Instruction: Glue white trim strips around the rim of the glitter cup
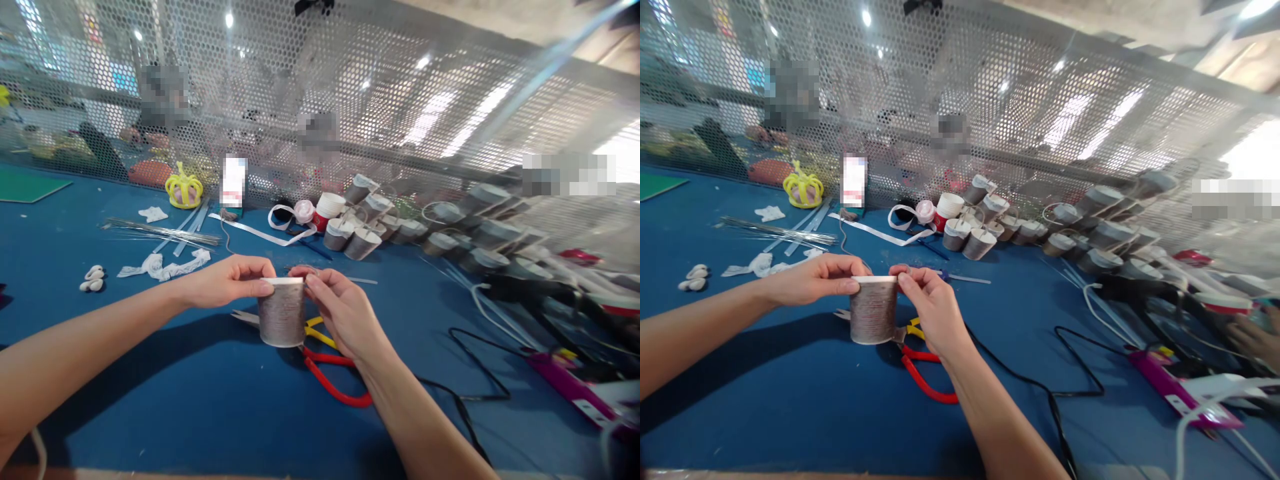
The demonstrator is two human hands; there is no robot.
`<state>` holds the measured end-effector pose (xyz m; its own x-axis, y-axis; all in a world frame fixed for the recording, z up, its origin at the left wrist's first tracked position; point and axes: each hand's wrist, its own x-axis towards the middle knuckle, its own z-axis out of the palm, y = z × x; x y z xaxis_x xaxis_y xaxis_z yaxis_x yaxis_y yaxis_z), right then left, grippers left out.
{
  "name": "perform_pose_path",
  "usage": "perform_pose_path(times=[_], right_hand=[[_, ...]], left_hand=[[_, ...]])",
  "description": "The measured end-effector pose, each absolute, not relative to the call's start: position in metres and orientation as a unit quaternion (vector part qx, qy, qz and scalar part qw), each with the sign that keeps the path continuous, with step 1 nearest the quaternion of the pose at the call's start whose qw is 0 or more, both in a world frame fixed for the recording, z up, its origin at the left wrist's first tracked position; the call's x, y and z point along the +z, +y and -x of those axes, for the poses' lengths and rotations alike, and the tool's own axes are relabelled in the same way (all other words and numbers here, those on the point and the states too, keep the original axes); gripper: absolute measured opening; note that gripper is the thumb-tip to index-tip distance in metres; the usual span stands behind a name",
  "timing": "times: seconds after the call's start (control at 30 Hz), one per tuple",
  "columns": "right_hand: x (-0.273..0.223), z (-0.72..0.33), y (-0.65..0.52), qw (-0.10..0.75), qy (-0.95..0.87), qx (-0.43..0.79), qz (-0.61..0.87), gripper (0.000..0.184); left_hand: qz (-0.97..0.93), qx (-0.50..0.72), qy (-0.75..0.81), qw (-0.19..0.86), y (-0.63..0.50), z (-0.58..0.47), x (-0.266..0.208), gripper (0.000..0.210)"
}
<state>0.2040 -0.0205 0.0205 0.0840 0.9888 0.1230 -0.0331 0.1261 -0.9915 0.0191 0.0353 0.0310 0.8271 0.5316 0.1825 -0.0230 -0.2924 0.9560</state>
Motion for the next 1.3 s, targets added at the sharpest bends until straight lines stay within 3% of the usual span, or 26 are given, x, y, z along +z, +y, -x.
perform_pose_path(times=[0.33,0.53,0.9,1.3], right_hand=[[0.021,-0.206,-0.021,0.547,-0.524,0.466,0.458,0.013],[0.018,-0.208,-0.020,0.525,-0.577,0.379,0.498,0.014],[0.010,-0.197,-0.023,0.472,-0.675,0.271,0.498,0.015],[0.011,-0.200,-0.023,0.475,-0.673,0.266,0.500,0.013]], left_hand=[[-0.753,0.241,0.171,0.588,0.044,-0.015,0.027,0.012],[-0.764,0.227,0.208,0.568,0.047,-0.016,0.025,0.016],[-0.831,0.208,0.280,0.434,0.031,-0.026,0.024,0.023],[-0.824,0.225,0.252,0.455,0.033,-0.026,0.019,0.023]])
